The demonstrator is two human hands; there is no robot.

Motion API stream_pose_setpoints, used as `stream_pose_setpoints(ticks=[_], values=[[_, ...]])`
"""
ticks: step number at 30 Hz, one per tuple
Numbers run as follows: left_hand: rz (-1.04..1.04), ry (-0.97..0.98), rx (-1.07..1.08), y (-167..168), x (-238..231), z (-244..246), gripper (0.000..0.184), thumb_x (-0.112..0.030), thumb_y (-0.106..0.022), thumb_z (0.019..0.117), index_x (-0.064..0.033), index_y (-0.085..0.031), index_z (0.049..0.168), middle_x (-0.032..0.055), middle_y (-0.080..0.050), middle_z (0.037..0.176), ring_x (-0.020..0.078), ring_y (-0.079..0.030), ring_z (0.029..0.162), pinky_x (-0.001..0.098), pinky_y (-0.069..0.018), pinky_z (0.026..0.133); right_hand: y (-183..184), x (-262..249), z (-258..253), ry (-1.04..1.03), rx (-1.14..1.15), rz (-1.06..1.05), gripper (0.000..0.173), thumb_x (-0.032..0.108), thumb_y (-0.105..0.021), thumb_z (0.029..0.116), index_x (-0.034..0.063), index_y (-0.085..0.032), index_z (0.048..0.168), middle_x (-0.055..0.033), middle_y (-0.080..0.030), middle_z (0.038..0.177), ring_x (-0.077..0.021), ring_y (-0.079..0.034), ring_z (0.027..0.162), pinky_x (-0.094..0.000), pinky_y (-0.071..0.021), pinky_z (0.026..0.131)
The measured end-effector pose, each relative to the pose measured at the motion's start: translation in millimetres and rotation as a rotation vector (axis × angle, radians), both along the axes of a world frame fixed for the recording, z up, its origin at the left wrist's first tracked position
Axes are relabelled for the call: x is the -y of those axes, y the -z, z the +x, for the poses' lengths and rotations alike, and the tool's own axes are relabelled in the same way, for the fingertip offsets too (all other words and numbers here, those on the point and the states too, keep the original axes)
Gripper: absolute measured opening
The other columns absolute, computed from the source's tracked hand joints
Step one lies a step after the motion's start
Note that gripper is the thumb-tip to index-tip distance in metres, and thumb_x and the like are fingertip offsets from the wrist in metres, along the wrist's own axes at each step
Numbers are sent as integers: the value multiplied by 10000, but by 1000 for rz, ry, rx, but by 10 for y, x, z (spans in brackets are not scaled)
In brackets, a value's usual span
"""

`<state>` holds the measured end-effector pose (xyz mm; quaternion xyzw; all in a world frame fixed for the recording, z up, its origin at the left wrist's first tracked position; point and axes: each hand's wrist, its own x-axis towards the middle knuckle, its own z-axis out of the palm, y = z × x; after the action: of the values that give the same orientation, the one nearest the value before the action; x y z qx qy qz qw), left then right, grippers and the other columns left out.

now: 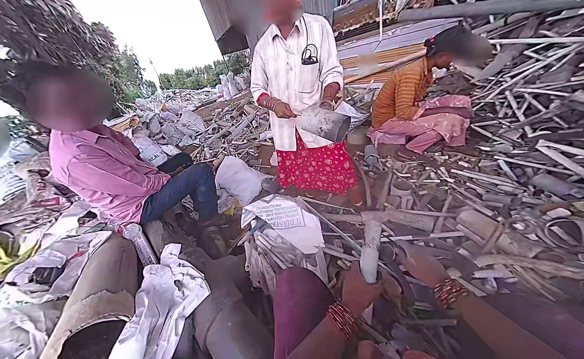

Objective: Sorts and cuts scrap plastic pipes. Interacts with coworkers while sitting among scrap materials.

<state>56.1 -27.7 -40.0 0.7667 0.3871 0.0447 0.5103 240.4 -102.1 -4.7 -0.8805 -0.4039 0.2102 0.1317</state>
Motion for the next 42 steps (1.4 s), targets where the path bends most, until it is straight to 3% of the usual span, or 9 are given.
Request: stream_pose_setpoints(ticks=[5,9,12,18,21,27,30,34,42], values=[[-233,-178,149,144,-76,-17,774,-162,-793,874,80,-364,1470,322,-559,1337,401,-569,1247,527,-447,1070,1,135,16,-163,18,274,370,178,-451,1104,-25,-594,1378,-311,-695,1118,-494,-680,1047,-656,-483,955],[-249,-180,113,177,-90,-40,803,-173,-784,879,74,-334,1497,322,-548,1358,402,-564,1257,535,-446,1071,-32,36,-198,-411,-22,77,373,190,-440,1112,46,-608,1412,-274,-661,1290,-463,-614,1234,-616,-431,1068],[-146,-52,40,72,14,-2,728,-172,-779,878,64,-406,1456,323,-586,1300,422,-599,1205,568,-472,1035,-14,-42,-203,-302,51,-21,403,247,-402,1128,50,-550,1447,-292,-643,1292,-472,-614,1230,-619,-457,1038],[-50,120,-51,-15,112,13,788,-188,-761,898,7,-339,1535,312,-582,1336,428,-600,1232,583,-469,1047,-38,-42,-4,-8,100,47,411,226,-358,1137,-14,-491,1442,-341,-636,1251,-514,-626,1191,-640,-480,989],[-47,127,-72,8,99,16,792,-195,-756,903,-4,-331,1544,303,-571,1357,426,-588,1252,592,-466,1051,10,-18,-42,-60,110,10,412,250,-358,1137,3,-496,1436,-334,-642,1242,-513,-631,1184,-641,-489,976],[-121,-40,-8,67,-1,-43,754,-200,-766,897,49,-376,1492,320,-577,1333,429,-587,1243,572,-456,1064,97,-83,-455,-382,113,-109,403,258,-387,1131,16,-527,1421,-323,-642,1237,-493,-643,1160,-613,-506,958],[-99,-16,-10,59,33,42,768,-202,-775,888,26,-378,1504,314,-589,1322,433,-598,1225,581,-464,1049,-46,-43,-290,-256,164,-146,423,279,-364,1134,83,-493,1485,-301,-630,1294,-481,-642,1172,-619,-504,958],[-66,49,-3,10,48,-43,738,-183,-780,890,45,-409,1486,325,-573,1339,437,-581,1252,584,-452,1068,92,-81,56,-112,189,49,406,236,-379,1131,-5,-522,1426,-367,-636,1213,-554,-642,1117,-680,-498,911],[-132,-35,36,41,6,-25,737,-189,-766,899,48,-386,1484,316,-591,1309,417,-599,1223,559,-463,1053,41,-58,-431,-340,88,-113,422,251,-360,1138,14,-467,1469,-328,-642,1238,-498,-639,1169,-610,-497,977]])
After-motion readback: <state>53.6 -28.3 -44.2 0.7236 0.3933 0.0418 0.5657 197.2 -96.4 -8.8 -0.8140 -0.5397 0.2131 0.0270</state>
